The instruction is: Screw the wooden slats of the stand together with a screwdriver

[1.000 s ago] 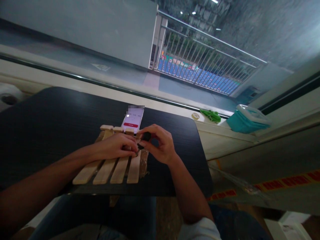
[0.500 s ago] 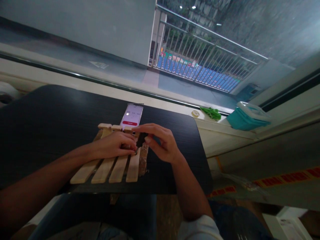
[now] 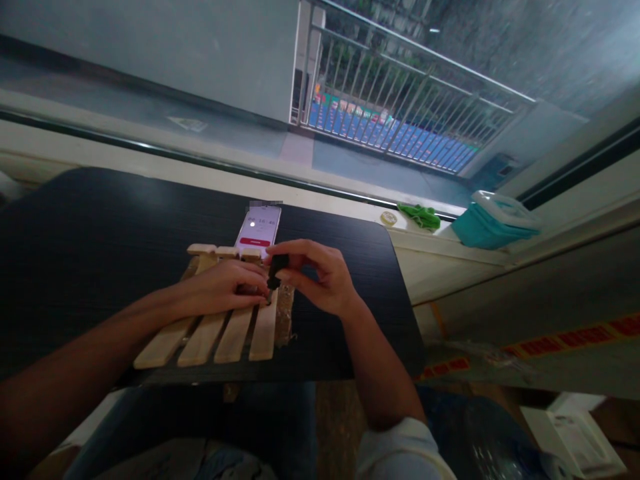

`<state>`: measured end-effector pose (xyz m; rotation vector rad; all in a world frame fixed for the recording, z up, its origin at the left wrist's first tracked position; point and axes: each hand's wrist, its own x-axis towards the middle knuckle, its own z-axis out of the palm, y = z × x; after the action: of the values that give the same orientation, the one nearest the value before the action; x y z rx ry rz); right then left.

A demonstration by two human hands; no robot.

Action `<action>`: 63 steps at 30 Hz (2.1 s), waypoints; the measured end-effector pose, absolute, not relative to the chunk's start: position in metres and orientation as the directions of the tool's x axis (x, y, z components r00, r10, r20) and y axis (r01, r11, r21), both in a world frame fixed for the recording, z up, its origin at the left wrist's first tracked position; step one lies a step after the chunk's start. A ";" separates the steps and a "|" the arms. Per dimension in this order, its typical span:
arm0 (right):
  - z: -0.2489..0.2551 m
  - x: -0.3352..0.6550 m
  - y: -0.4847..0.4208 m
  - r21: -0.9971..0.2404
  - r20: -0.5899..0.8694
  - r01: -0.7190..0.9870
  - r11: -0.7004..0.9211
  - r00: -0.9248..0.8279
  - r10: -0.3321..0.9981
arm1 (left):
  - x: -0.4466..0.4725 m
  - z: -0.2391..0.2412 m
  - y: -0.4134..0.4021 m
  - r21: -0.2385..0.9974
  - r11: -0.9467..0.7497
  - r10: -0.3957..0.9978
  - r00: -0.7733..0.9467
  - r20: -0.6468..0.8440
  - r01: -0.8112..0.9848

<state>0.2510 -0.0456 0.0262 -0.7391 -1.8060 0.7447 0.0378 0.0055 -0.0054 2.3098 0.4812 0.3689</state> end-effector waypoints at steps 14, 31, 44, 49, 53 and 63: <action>0.022 0.244 -0.041 -0.758 0.611 0.090 0.646 -0.251 0.751 | 0.038 -0.001 0.005 0.730 -0.652 0.421 0.898 0.124 0.205; 0.021 0.240 -0.042 -0.762 0.610 0.061 0.645 -0.271 0.745 | 0.037 0.001 0.004 0.711 -0.660 0.436 0.895 0.096 0.245; 0.026 0.245 -0.046 -0.718 0.618 0.125 0.685 -0.339 0.710 | 0.018 0.006 0.001 0.581 -0.778 0.405 0.897 0.174 0.239; 0.029 0.248 -0.050 -0.727 0.583 0.178 0.663 -0.349 0.733 | 0.006 0.006 -0.005 0.608 -0.758 0.409 0.898 0.159 0.237; 0.031 0.250 -0.050 -0.730 0.572 0.199 0.654 -0.346 0.744 | 0.007 0.006 -0.006 0.607 -0.757 0.400 0.906 0.137 0.242; 0.020 0.250 -0.045 -0.780 0.560 0.136 0.611 -0.285 0.778 | 0.009 0.006 -0.008 0.616 -0.748 0.404 0.906 0.127 0.247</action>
<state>0.2500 -0.0453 0.0200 -0.7457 -1.7754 0.7554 0.0086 -0.0078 0.0061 2.4489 0.4643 0.3362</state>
